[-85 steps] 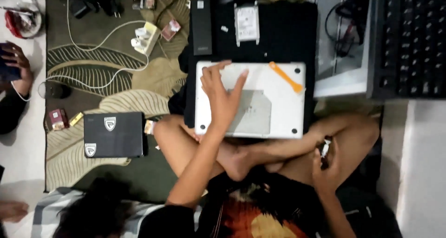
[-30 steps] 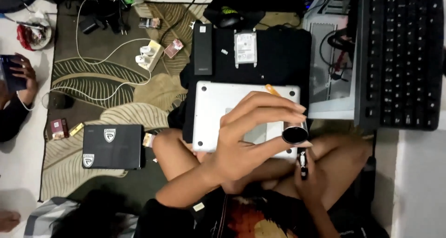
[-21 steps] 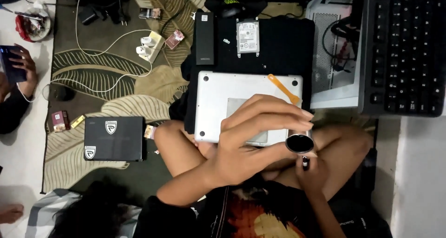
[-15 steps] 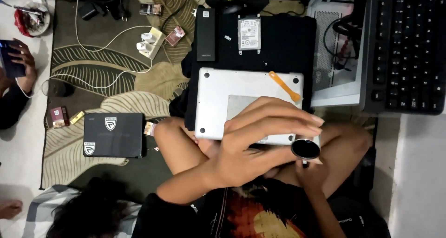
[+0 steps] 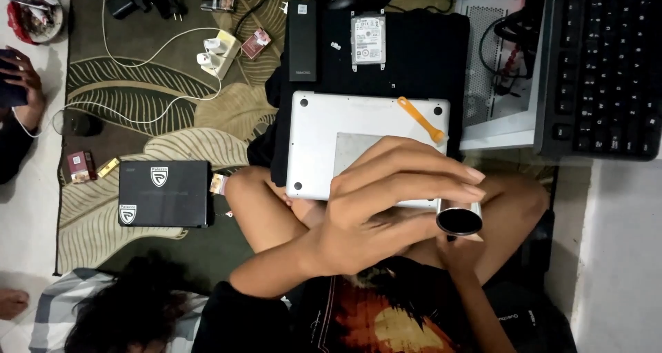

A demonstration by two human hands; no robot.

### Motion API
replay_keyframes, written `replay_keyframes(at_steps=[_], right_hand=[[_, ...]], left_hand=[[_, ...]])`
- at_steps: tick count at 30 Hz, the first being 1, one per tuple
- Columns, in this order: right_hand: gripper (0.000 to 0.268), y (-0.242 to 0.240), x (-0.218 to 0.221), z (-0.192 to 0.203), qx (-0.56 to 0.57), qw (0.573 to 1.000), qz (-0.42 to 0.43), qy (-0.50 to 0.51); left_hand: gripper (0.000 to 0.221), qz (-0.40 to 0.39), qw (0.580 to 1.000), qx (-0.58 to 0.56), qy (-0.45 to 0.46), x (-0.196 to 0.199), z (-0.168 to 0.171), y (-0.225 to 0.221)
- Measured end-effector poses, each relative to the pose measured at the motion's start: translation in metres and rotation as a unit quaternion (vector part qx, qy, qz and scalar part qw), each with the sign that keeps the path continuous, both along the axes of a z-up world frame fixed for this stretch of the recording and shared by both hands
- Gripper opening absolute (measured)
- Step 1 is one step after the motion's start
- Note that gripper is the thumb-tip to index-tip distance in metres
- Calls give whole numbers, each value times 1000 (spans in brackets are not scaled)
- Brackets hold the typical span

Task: A person is disassembling a laptop to remove internal modules such as the optical drive and unscrewing internal components.

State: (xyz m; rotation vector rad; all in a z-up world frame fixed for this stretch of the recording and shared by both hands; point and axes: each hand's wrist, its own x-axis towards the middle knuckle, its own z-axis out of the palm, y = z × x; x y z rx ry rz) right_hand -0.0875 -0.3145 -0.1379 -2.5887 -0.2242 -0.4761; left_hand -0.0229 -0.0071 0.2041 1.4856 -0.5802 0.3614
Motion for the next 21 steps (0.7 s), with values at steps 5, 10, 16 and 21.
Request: replay_keyframes(at_steps=[5, 10, 16, 21], right_hand=[[18, 8, 2, 16, 30, 1000, -2, 5], [35, 25, 6, 61, 289, 951, -62, 86], [30, 79, 60, 125, 267, 963, -7, 16], [23, 125, 142, 166, 196, 970, 131, -58]], left_hand=[[33, 18, 1000, 14, 5, -1, -1, 2], [38, 80, 988, 16, 128, -7, -36, 10], [36, 258, 942, 18, 216, -11, -156, 37], [33, 305, 927, 56, 209, 1, -177, 62]])
